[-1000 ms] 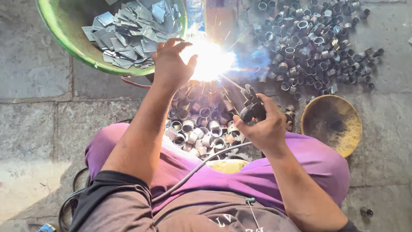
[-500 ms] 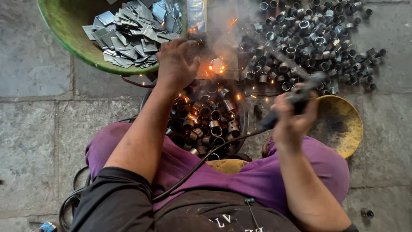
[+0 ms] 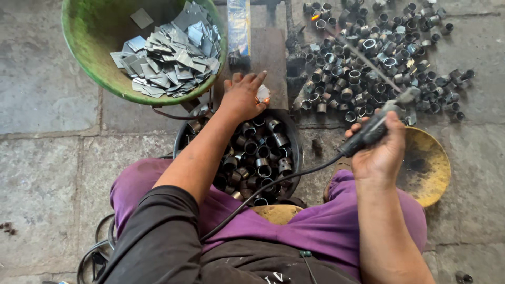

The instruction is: The person sits on the floor and repeatedly welds small square metal plates onto cylindrical metal pieces using a handheld welding tool. They pick up a cylinder, place a plate on top, weld it, and then drop the finished piece into a pile.

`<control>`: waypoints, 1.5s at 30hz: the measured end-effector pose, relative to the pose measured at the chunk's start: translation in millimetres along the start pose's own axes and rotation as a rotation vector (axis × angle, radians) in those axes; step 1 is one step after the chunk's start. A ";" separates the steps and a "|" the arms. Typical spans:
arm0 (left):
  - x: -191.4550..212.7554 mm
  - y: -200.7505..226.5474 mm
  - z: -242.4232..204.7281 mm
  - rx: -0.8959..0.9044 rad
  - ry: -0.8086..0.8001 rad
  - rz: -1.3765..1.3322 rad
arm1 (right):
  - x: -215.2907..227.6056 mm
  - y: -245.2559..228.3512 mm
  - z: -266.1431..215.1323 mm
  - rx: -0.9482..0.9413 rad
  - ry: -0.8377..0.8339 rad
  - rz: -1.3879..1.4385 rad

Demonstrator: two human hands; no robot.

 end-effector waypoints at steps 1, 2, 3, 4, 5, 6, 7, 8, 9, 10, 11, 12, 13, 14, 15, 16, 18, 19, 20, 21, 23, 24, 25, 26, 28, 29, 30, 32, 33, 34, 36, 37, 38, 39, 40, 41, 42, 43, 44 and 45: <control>-1.4 0.5 4.2 -0.006 -0.028 0.031 | 1.1 -4.9 1.3 0.014 0.051 0.023; -2.6 0.6 7.6 -0.013 -0.058 0.064 | 2.4 -10.2 2.2 0.028 0.103 0.047; -3.3 0.6 10.1 -0.019 -0.087 0.097 | 3.5 -15.5 3.2 0.041 0.156 0.071; -2.5 1.1 11.1 -0.040 -0.081 0.089 | 3.8 -19.5 4.3 -0.005 0.178 0.103; -1.1 1.5 11.0 -0.062 -0.076 0.082 | 3.9 -24.1 5.9 -0.051 0.201 0.135; 0.3 2.7 9.6 -0.084 -0.071 0.073 | 4.2 -26.3 5.9 -0.097 0.225 0.166; 2.8 4.1 7.6 -0.112 -0.051 0.060 | 3.9 -25.9 5.1 -0.110 0.232 0.163; 5.2 6.7 5.1 -0.141 -0.029 0.045 | 3.9 -25.4 4.1 -0.121 0.239 0.159; 8.0 9.8 1.9 -0.169 -0.008 0.030 | 4.0 -24.7 3.0 -0.133 0.246 0.155; 9.2 15.1 -1.6 -0.198 -0.031 0.023 | 3.6 -26.5 2.7 -0.117 0.234 0.151; 10.0 22.4 -5.7 -0.227 -0.055 0.016 | 3.7 -28.5 1.4 -0.101 0.222 0.147; 11.3 29.8 -9.6 -0.252 -0.078 0.010 | 3.3 -29.7 1.0 -0.087 0.208 0.143; 8.6 39.4 -13.1 -0.293 -0.237 0.046 | 2.9 -33.1 0.6 -0.062 0.178 0.143; 6.8 48.9 -17.9 -0.325 -0.398 0.083 | 2.2 -37.3 0.6 -0.044 0.143 0.143; 5.9 58.0 -23.4 -0.354 -0.559 0.118 | 2.2 -41.6 0.4 -0.025 0.109 0.143; 10.7 68.2 -26.4 -0.392 -0.533 0.067 | 3.7 -44.6 1.6 -0.016 0.107 0.152; 30.7 85.7 -23.3 -0.408 -0.264 -0.056 | 9.9 -48.3 7.3 0.006 0.101 0.168; 46.0 90.0 -20.3 -0.382 -0.021 -0.126 | 17.1 -50.3 11.7 0.028 0.137 0.189; 59.7 89.2 -16.3 -0.353 0.142 -0.160 | 28.2 -53.3 16.1 0.048 0.176 0.210; 74.2 84.3 -10.5 -0.324 0.306 -0.191 | 41.7 -53.8 22.2 0.067 0.216 0.230; 90.0 58.5 -8.7 -0.202 0.282 -0.207 | 70.7 -64.6 43.5 0.079 0.140 0.322; 96.2 40.9 -8.4 -0.144 0.273 -0.214 | 86.1 -72.6 59.1 0.087 0.100 0.371; 96.6 20.0 -8.0 -0.063 0.132 -0.217 | 103.2 -78.8 76.2 0.091 0.120 0.417; 92.6 -2.1 -12.6 0.012 -0.018 -0.224 | 121.8 -85.6 89.6 0.099 0.151 0.461; 77.7 -46.9 -34.8 0.131 -0.145 -0.354 | 151.3 -96.8 113.6 0.153 0.196 0.442; 62.7 -59.4 -49.5 0.114 -0.219 -0.303 | 158.9 -101.9 122.3 0.199 0.211 0.378; 46.1 -67.2 -60.6 0.095 -0.286 -0.250 | 158.9 -105.0 128.6 0.247 0.218 0.317; 5.7 -74.0 -80.9 0.080 -0.583 -0.161 | 141.4 -98.4 127.5 0.280 0.293 0.094; -12.5 -72.9 -87.8 0.042 -0.665 -0.081 | 124.6 -90.7 120.7 0.296 0.331 -0.017; -29.1 -72.2 -94.8 0.008 -0.746 -0.003 | 101.9 -79.5 111.9 0.290 0.293 -0.113; -54.2 -70.9 -99.9 0.057 -0.736 0.123 | 52.3 -38.1 80.4 0.276 0.131 -0.241; -64.7 -70.9 -103.0 0.082 -0.729 0.186 | 26.5 -20.3 63.9 0.269 0.008 -0.273; -74.5 -72.5 -108.6 0.098 -0.722 0.253 | 3.3 -2.8 50.6 0.287 -0.030 -0.371; -84.3 -74.9 -115.2 0.115 -0.714 0.320 | -14.9 15.8 37.1 0.197 -0.066 -0.470; -94.4 -77.3 -120.6 0.126 -0.705 0.390 | -31.5 29.2 22.8 0.259 -0.151 -0.602; -104.1 -79.9 -124.2 0.106 -0.672 0.438 | -44.6 39.3 10.5 0.321 -0.236 -0.735; -112.7 -85.7 -129.0 0.088 -0.640 0.489 | -52.0 47.7 0.8 0.310 -0.260 -0.826; -120.7 -92.2 -132.3 0.070 -0.607 0.539 | -57.3 55.0 -6.7 0.298 -0.284 -0.917; -125.8 -99.7 -131.9 0.064 -0.534 0.471 | -62.3 59.7 -11.2 0.326 -0.306 -0.918; -129.4 -105.8 -130.5 0.059 -0.461 0.403 | -65.8 63.7 -14.7 0.355 -0.328 -0.919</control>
Point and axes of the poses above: each hand's wrist, its own z-axis towards the middle knuckle, its own x-axis out of the back of the hand, y = z × x, the point moved 3 cm from there along z, towards the middle knuckle, and after that the axes turned 9 degrees about z, right-handed, at the moved point
